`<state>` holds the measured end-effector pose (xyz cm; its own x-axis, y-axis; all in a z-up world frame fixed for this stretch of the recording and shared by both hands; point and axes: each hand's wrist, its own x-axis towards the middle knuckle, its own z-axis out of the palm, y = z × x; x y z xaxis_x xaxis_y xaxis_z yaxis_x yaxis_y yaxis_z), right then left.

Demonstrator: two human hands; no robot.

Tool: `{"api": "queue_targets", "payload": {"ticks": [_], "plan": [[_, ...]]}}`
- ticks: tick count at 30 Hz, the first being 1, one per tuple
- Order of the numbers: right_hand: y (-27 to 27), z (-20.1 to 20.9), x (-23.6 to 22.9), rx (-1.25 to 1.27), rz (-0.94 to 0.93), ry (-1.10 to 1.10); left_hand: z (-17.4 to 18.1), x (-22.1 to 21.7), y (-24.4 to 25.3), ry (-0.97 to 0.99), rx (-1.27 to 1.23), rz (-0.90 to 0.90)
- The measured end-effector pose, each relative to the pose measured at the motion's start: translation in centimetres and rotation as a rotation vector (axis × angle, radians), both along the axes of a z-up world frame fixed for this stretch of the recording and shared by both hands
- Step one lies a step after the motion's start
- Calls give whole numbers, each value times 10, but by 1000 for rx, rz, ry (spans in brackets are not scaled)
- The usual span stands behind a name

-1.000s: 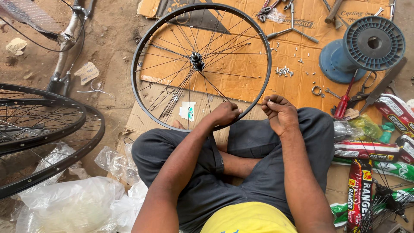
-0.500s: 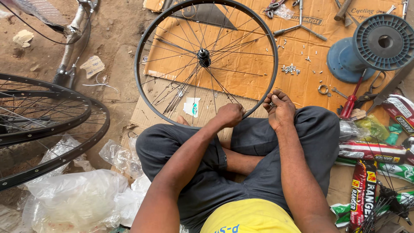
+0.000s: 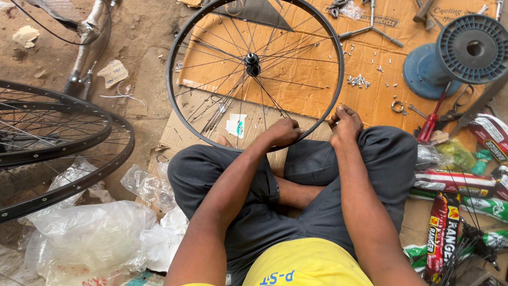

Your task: The person sits on the ground and laces a bicycle wheel by inserting spokes through the rim and hub, then tightening the nipples by hand. The person works methodically around the wheel, adjusting spoke tension and alignment.

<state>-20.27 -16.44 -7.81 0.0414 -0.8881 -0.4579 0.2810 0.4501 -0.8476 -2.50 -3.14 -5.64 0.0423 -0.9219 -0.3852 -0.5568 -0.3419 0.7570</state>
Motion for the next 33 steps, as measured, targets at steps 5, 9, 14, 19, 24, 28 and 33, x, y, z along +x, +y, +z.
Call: {"api": "queue_targets", "payload": {"ticks": [5,9,14,19,24,28,33], "plan": [[-8,-8,14,56,-50,-9,-9,2,7,-102,-8,49],[-5,2,15,33,-49,13,-6,-1,6,-7,-23,40],[0,-1,21,-162,18,89,18,0,12,-83,-8,64],[-5,-19,24,-205,23,129,34,-6,12,-381,-20,142],[2,-36,24,-164,33,153,4,28,-57,237,-263,812],[1,-35,25,-129,37,213,-20,70,-134,959,-393,1383],[6,-26,29,-70,74,269,-28,100,-164,1341,-612,1642]]}}
